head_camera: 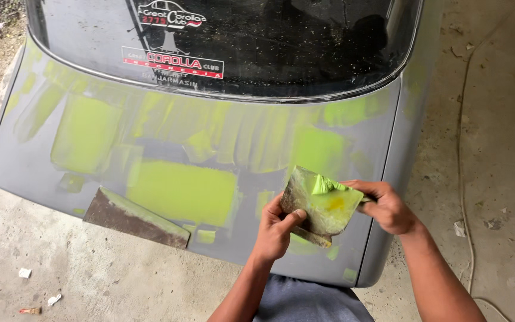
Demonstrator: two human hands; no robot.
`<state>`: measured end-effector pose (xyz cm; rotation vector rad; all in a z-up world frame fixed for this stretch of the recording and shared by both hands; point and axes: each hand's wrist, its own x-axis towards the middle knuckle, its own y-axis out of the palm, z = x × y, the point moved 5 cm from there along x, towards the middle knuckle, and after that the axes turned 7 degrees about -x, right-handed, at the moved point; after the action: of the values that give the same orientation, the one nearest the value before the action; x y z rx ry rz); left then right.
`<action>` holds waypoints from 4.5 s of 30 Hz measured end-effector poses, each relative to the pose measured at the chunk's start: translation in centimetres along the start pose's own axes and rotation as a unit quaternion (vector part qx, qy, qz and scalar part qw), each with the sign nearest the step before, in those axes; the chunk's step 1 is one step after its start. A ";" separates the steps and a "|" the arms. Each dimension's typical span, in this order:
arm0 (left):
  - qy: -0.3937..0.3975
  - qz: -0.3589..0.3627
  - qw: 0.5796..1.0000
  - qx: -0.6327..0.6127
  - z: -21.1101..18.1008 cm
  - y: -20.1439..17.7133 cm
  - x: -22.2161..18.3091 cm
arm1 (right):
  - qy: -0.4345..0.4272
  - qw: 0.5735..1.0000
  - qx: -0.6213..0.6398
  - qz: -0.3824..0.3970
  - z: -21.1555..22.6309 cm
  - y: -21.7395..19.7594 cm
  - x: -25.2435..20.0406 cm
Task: The person applies a green body filler to the rear trunk of a gray car using a small putty knife. They repeatedly scoop filler from a larger metal scraper and spread it across the surface in smooth strokes.
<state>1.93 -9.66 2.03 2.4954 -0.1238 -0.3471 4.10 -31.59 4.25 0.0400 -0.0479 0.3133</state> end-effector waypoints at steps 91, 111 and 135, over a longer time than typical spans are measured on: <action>0.261 0.017 0.945 0.198 -29.5 -29.6 -9.7 | -0.035 0.981 0.048 -0.184 1.2 41.3 5.7; -0.044 0.029 0.998 0.023 -40.9 -52.8 5.5 | -0.226 0.813 0.472 -0.254 -1.1 47.7 22.5; -0.115 -0.004 0.992 -0.060 -44.8 -58.4 14.1 | 0.185 0.649 -0.673 -0.303 -8.2 45.5 46.7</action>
<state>28.32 60.47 -0.34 2.3307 -0.1797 -0.6265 34.72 26.39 0.04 -1.4955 0.1519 -0.4672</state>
